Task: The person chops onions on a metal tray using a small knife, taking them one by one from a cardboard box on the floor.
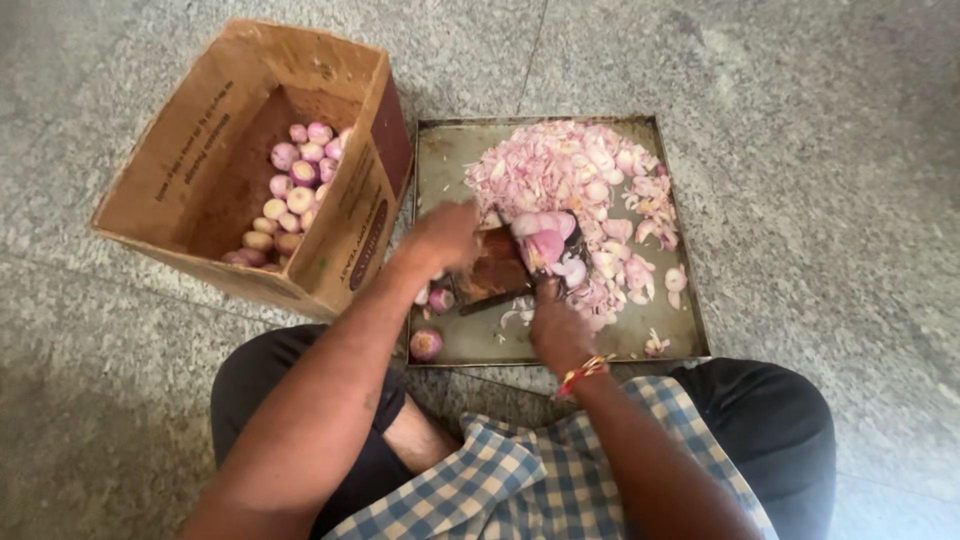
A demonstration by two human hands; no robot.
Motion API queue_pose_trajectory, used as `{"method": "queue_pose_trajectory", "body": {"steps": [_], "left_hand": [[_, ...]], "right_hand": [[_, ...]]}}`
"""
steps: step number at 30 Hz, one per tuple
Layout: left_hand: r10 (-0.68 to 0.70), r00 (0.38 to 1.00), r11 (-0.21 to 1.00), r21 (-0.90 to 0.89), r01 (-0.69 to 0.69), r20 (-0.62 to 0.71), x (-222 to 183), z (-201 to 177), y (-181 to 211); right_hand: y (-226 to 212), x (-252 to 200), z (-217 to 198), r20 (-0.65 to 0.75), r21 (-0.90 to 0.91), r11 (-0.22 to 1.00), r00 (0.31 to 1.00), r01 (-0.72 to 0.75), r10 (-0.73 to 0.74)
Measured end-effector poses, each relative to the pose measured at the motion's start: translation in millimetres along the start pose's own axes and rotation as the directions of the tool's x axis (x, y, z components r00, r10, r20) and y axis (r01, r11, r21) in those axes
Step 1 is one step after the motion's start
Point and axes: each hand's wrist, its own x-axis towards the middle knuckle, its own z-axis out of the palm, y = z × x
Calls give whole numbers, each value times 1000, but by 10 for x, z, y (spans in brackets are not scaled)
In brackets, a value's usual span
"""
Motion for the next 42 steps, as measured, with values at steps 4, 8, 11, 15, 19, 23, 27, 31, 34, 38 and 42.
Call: {"method": "queue_pose_trajectory", "body": {"steps": [4, 8, 11, 15, 19, 23, 27, 31, 34, 38, 42], "left_hand": [[-47, 983, 982, 186, 14, 177, -70, 304, 77], [53, 993, 940, 332, -85, 106, -63, 563, 238], [131, 989, 925, 351, -149, 75, 2, 665, 250], [137, 988, 939, 309, -154, 78, -55, 662, 262], [142, 988, 963, 221, -153, 66, -232, 621, 329], [138, 971, 953, 241, -184, 193, -394, 512, 444], [77, 973, 997, 9, -81, 219, -163, 340, 225], [-178, 960, 984, 34, 175, 215, 81, 326, -498], [-224, 938, 968, 170, 183, 263, 314, 663, -751], [-146, 983, 945, 311, 104, 115, 426, 895, -775], [-211, 975, 974, 64, 215, -68, 234, 524, -424]], "right_hand": [[427, 260, -144, -208, 121, 993, 978, 13, 13], [673, 55, -182, -248, 145, 986, 961, -86, 121], [700, -322, -93, -262, 107, 992, 960, -70, 96], [646, -618, -94, -289, 228, 972, 957, 62, 7], [518, -624, -247, -195, 370, 929, 979, 24, 52], [502, -566, -252, -167, 433, 899, 986, 73, 1], [557, -455, -89, -250, 422, 885, 963, 199, -98], [482, -448, 131, -299, 313, 891, 925, 329, -237], [344, -538, 294, -179, 379, 859, 938, 344, -296], [401, -577, 332, -416, 274, 789, 807, 550, -418], [661, -447, 51, 8, 481, 876, 999, -42, 43]]}}
